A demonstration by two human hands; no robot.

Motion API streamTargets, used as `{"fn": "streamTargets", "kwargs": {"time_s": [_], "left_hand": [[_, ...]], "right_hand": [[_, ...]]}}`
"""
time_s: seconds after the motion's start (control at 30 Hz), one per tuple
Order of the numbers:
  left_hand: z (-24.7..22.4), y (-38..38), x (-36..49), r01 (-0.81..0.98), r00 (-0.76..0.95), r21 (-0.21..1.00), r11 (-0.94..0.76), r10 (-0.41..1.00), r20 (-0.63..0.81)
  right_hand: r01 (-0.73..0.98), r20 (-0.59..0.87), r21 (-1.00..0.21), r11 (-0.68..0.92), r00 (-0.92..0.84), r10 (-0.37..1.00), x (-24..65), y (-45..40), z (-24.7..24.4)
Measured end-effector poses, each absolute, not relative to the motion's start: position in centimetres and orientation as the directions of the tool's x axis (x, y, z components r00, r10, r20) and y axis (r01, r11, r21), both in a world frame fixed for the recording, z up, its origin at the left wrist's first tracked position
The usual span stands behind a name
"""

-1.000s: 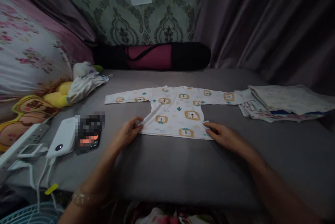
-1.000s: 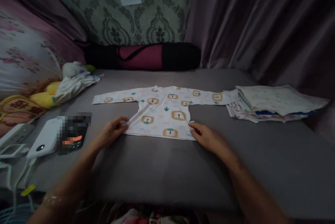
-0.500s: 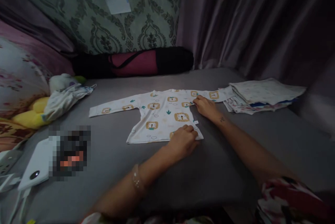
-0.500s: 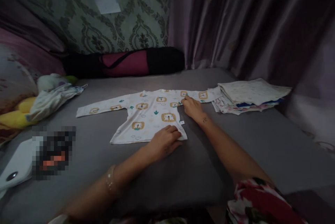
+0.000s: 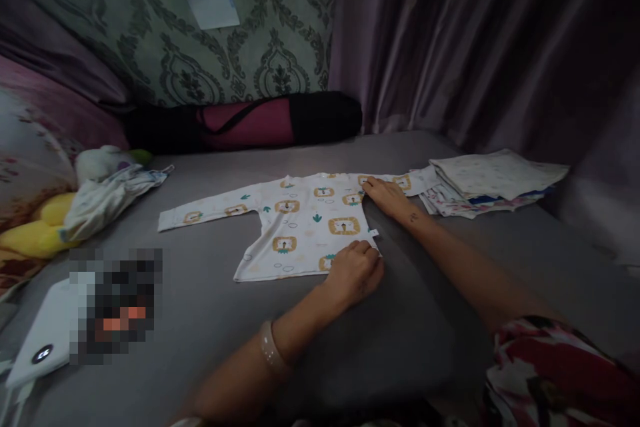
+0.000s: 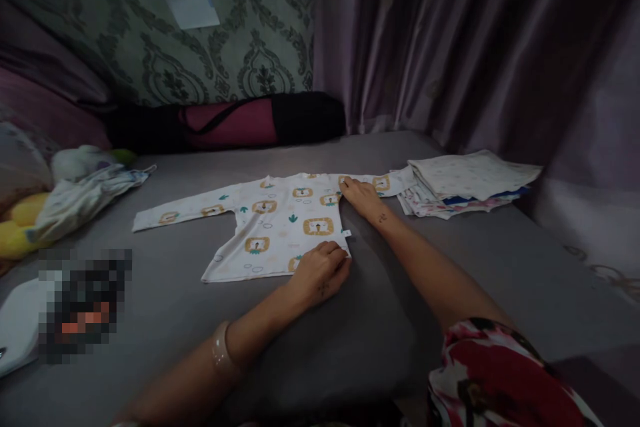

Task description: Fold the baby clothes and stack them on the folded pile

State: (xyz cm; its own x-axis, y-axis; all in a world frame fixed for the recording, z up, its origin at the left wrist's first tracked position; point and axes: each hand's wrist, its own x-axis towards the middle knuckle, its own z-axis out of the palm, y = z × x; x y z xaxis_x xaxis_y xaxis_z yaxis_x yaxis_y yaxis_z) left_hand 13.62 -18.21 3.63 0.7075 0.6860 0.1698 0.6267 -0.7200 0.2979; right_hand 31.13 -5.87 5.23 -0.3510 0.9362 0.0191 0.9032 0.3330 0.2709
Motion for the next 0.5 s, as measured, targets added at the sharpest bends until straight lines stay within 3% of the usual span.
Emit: {"fn": "streamTargets", "kwargs": {"time_s": [0.13,0.37,0.5], "left_hand": [[2.8,-18.2,13.5,0.560,0.726,0.348,-0.752,0.647,0.232],[2.1,-18.8,14.1,0.570,0.744,0.216,-0.792,0.610,0.273],[1.5,-19.1,14.5,0.558,0.777,0.145,-0.817,0.575,0.257]], "right_hand": [[0.910,0.015,0.212,0.356,-0.367,0.930,31.6,-5.5,4.7],[0.971,0.073,0.115,0.210,-0.219,0.973,28.8,-5.6,5.8],[0.948,0.070,-0.100,0.302,-0.296,0.953,24.3,-5.2,4.4]]}}
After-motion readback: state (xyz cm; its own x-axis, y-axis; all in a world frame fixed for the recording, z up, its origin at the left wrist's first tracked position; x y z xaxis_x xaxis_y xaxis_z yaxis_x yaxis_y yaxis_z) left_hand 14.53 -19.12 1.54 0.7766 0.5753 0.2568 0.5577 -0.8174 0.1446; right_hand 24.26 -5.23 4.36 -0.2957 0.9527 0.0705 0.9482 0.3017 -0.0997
